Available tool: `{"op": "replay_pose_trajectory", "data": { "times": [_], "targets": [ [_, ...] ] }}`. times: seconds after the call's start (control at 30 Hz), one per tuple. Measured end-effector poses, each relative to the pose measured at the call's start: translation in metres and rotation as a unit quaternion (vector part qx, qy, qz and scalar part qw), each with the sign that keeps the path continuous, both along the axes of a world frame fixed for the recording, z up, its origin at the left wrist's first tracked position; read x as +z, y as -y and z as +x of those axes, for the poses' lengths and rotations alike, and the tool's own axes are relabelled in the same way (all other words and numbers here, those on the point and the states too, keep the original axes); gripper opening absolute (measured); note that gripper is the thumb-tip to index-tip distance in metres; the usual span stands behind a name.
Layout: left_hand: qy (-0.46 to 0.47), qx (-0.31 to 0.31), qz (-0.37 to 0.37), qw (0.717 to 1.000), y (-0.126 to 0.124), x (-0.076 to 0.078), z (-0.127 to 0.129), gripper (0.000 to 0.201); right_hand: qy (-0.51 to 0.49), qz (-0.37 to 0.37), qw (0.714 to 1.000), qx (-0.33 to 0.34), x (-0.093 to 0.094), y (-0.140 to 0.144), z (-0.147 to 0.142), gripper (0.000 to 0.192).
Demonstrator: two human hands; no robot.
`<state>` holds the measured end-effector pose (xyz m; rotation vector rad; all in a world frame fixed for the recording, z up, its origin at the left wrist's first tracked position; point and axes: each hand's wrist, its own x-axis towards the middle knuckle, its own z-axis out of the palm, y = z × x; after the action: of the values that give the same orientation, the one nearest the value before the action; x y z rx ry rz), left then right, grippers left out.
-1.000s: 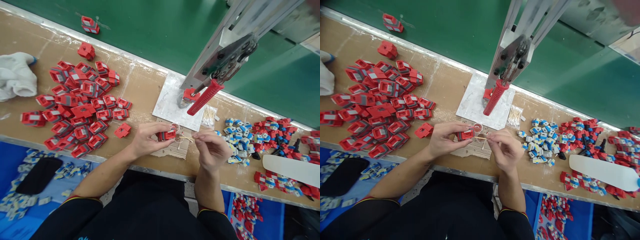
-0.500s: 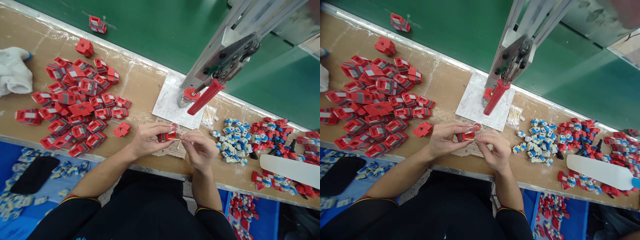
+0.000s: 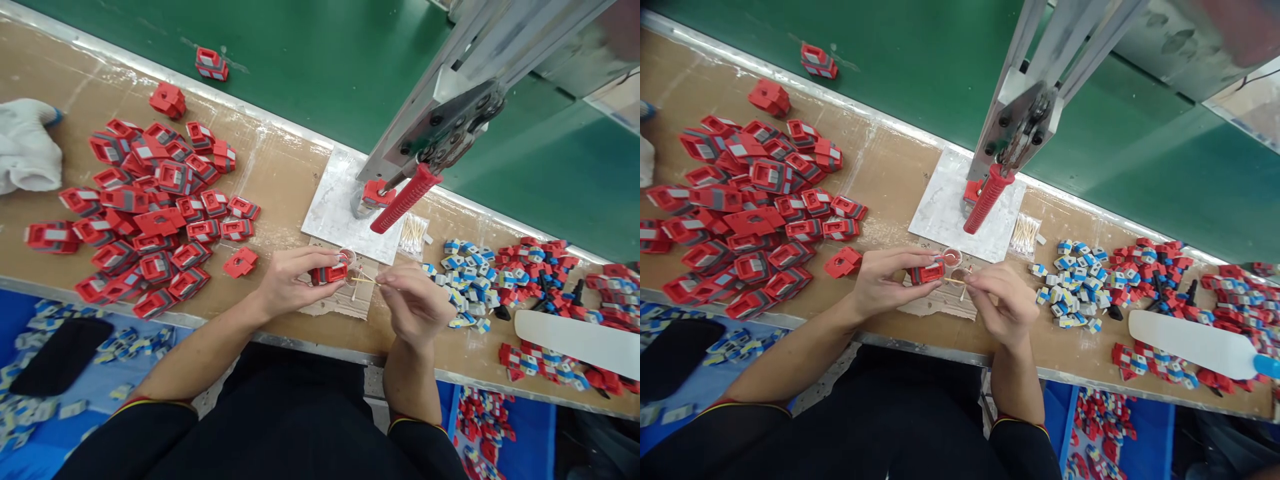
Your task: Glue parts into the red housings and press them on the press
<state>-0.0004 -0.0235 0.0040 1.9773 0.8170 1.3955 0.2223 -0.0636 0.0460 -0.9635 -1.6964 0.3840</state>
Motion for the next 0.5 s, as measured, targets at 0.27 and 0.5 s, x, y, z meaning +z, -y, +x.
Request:
{"op": "replay_pose_trajectory", "data": {
  "times": [0.27,0.5],
  "targets": [
    [0.023,0.008,-0.038,0.999,-0.002,0.0,-0.009,0.025,0.26,-0.085,0.956,0.106,-0.011,0.005,0.015,0.021],
    [0.094,0.008,-0.131,0.987,-0.003,-0.01,-0.011,0.034,0.217,-0.144,0.954,-0.146,-0.002,0.014,0.097,0.028]
  ]
}}
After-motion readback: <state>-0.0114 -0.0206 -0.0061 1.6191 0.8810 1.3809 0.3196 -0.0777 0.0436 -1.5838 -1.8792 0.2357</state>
